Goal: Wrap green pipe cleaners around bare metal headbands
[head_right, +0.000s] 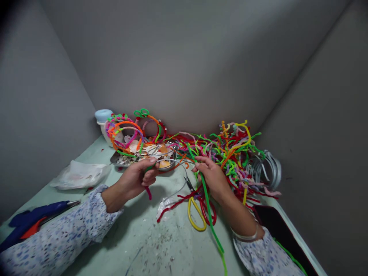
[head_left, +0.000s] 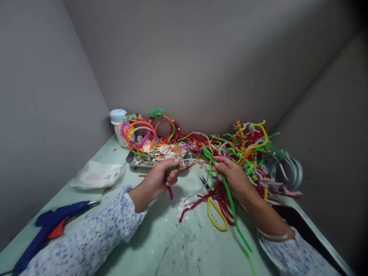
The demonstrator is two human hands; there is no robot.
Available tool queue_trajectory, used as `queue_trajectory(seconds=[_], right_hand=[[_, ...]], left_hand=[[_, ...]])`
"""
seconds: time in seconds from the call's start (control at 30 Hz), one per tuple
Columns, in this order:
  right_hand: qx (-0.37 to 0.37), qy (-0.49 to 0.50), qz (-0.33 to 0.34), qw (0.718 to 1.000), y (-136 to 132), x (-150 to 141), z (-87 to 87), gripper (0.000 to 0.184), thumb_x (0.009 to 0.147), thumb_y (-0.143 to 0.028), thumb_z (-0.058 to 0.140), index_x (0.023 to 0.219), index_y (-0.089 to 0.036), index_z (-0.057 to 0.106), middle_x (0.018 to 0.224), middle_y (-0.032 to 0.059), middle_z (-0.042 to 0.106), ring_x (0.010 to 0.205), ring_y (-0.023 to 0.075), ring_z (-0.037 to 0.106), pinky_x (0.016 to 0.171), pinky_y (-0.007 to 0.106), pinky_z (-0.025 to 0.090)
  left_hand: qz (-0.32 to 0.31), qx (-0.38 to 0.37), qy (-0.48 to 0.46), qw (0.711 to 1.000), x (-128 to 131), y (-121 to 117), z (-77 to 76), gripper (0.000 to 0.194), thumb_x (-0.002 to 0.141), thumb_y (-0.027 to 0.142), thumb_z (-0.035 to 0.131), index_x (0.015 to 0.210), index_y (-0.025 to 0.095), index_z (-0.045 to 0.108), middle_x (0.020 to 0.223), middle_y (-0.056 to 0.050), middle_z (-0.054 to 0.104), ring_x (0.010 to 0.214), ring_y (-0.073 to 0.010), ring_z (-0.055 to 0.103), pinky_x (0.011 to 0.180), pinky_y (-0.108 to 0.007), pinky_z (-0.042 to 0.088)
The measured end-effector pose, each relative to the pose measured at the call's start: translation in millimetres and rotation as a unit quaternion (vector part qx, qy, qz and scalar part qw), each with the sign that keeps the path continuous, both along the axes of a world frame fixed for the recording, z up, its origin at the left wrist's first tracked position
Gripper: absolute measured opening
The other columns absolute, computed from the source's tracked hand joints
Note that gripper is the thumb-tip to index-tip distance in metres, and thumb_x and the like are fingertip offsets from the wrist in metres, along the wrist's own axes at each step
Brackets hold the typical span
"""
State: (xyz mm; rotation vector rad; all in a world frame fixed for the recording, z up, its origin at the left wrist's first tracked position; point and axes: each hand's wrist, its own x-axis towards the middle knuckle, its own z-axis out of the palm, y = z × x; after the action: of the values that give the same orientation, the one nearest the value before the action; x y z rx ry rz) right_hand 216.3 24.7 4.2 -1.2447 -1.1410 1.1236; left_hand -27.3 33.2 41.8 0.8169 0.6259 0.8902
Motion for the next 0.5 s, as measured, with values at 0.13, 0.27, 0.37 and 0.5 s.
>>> queue_trajectory(seconds=[0.13, 0.27, 0.37, 0.5], right_hand=[[0.023, 0.061, 0.007, 0.998, -5.3, 5.4, 21.3, 0.034, 0.078, -0.033, 0.066, 0.11, -0.02, 0.061, 0.071, -0.0021, 0.063, 0.048, 0.0073, 0.047, 0.044, 0.019, 0.035], [0.004, 0.124, 0.015, 0.992, -9.6, 10.3, 33.5, 0.04, 0.076, -0.029, 0.07, 0.114, -0.021, 0.059, 0.072, -0.0015, 0.064, 0.05, 0.008, 0.052, 0.039, 0.016, 0.034], [-0.012, 0.162, 0.017, 0.987, -13.3, 13.3, 41.2, 0.039, 0.072, -0.026, 0.074, 0.108, -0.021, 0.062, 0.072, -0.0011, 0.064, 0.052, 0.0085, 0.055, 0.036, 0.014, 0.033], [0.006, 0.18, -0.002, 0.984, -18.8, 16.9, 54.1, 0.026, 0.07, -0.024, 0.076, 0.094, -0.021, 0.066, 0.073, -0.0005, 0.063, 0.055, 0.0086, 0.057, 0.038, 0.014, 0.038]], left_hand=[[0.003, -0.008, -0.005, 1.0, 1.7, -0.1, -1.5, 0.011, 0.077, 0.023, 0.058, 0.071, 0.013, 0.057, 0.046, 0.006, 0.039, 0.039, -0.004, 0.027, 0.036, -0.016, 0.019], [-0.005, -0.038, -0.021, 0.999, 3.5, 0.3, -6.7, 0.014, 0.079, 0.023, 0.057, 0.073, 0.011, 0.059, 0.047, 0.005, 0.04, 0.04, -0.0037, 0.029, 0.036, -0.015, 0.02], [-0.008, -0.085, -0.053, 0.995, 3.1, 3.2, -11.3, 0.015, 0.083, 0.023, 0.056, 0.076, 0.01, 0.06, 0.049, 0.005, 0.04, 0.041, -0.0035, 0.031, 0.036, -0.015, 0.02], [-0.015, -0.126, -0.094, 0.988, 1.0, 7.6, -14.9, 0.016, 0.087, 0.02, 0.052, 0.077, 0.01, 0.058, 0.052, 0.004, 0.042, 0.043, -0.004, 0.036, 0.037, -0.014, 0.023]])
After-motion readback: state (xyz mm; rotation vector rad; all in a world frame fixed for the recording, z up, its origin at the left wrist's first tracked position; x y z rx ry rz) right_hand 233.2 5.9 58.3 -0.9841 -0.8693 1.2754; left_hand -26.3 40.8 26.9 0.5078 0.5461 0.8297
